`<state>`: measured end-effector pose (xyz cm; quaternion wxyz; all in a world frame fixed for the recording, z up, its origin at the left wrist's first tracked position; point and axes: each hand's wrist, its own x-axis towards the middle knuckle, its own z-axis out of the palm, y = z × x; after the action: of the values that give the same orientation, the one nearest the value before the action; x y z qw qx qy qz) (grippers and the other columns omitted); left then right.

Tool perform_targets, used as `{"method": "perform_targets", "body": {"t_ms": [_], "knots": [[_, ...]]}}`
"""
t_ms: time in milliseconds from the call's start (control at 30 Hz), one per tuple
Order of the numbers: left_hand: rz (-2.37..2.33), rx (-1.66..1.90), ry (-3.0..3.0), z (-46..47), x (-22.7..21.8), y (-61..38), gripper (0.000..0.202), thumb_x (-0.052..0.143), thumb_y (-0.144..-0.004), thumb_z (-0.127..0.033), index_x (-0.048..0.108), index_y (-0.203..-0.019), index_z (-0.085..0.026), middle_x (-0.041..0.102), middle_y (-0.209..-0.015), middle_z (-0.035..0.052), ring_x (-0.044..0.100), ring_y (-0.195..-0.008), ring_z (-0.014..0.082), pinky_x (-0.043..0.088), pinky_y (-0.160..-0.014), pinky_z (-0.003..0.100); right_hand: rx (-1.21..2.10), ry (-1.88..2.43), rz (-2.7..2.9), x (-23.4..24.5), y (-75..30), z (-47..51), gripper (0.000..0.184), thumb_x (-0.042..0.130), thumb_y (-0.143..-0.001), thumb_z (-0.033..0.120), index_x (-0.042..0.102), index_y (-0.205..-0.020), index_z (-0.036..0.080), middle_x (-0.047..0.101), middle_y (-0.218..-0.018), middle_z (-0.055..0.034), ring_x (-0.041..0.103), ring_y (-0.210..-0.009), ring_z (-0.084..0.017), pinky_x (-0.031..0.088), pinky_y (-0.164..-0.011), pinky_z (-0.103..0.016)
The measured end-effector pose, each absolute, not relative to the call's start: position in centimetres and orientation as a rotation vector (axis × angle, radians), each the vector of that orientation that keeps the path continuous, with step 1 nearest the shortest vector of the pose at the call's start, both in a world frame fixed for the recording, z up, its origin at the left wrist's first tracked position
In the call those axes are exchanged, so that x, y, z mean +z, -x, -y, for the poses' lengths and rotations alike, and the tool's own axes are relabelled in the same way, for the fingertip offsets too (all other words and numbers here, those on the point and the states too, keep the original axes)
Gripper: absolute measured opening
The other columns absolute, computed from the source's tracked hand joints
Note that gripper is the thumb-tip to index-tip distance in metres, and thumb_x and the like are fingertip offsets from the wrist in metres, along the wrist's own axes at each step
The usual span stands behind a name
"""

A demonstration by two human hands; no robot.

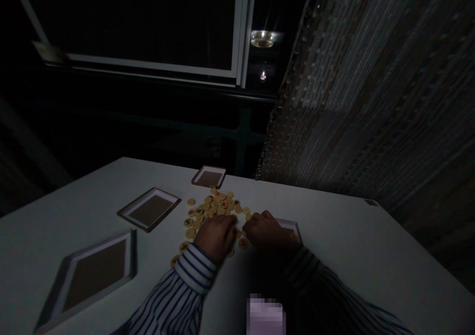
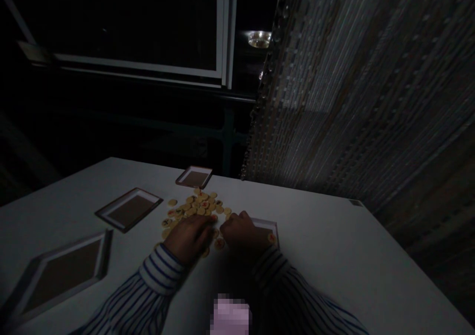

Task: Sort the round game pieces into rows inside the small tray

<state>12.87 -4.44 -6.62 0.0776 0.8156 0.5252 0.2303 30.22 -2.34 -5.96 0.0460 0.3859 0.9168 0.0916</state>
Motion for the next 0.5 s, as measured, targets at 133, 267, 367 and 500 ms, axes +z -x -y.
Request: {"method": "perform_targets", "body": {"t_ms": [133,267,367,500], "knots": [[-1.594,0.72,-2.424,4.5,-6.7,-12.9,0.03,0.039,-0.081,-0.021,0.058,-0.104,-0.017,0.064,-0.098,0.0093,0.057,-0.093,0.0203,0.042,-0.084,0.034,0.222,-1.26,-2.829,-4.8,-30.6,2.7,0.017,0.041,-0.085,0.021,0.057,-0.084,0.016,0.063,-0.088,-0.0072,0.051,-0.088,-0.02,0.031,-0.073,-0.033],[-1.57,0.807,-2.365,4.5,-6.7,-13.0,0.029,0.039,-0.081,-0.022,0.059,-0.103,-0.016,0.064,-0.098,0.009,0.057,-0.093,0.0201,0.042,-0.084,0.034,0.157,-1.437,-2.854,-3.2,-31.3,3.4,0.02,0.038,-0.087,0.025,0.057,-0.088,0.017,0.063,-0.087,-0.0059,0.052,-0.086,-0.018,0.031,-0.074,-0.031],[-1.525,0.879,-2.244,4.6,-6.7,-13.4,0.029,0.04,-0.082,-0.026,0.06,-0.1,-0.016,0.065,-0.098,0.0089,0.058,-0.093,0.02,0.042,-0.085,0.033,0.107,-1.509,-2.947,-2.6,-31.8,4.1,0.019,0.042,-0.085,0.028,0.055,-0.095,0.017,0.061,-0.09,-0.0054,0.052,-0.087,-0.017,0.031,-0.077,-0.03],[-1.412,0.953,-2.035,4.8,-6.5,-14.1,0.03,0.042,-0.081,-0.031,0.062,-0.096,-0.015,0.066,-0.096,0.0089,0.06,-0.09,0.0191,0.043,-0.083,0.031,0.106,-1.525,-3.071,-2.5,-32.2,4.7,0.021,0.045,-0.083,0.029,0.053,-0.098,0.017,0.06,-0.093,-0.0049,0.051,-0.088,-0.016,0.031,-0.078,-0.029]]}}
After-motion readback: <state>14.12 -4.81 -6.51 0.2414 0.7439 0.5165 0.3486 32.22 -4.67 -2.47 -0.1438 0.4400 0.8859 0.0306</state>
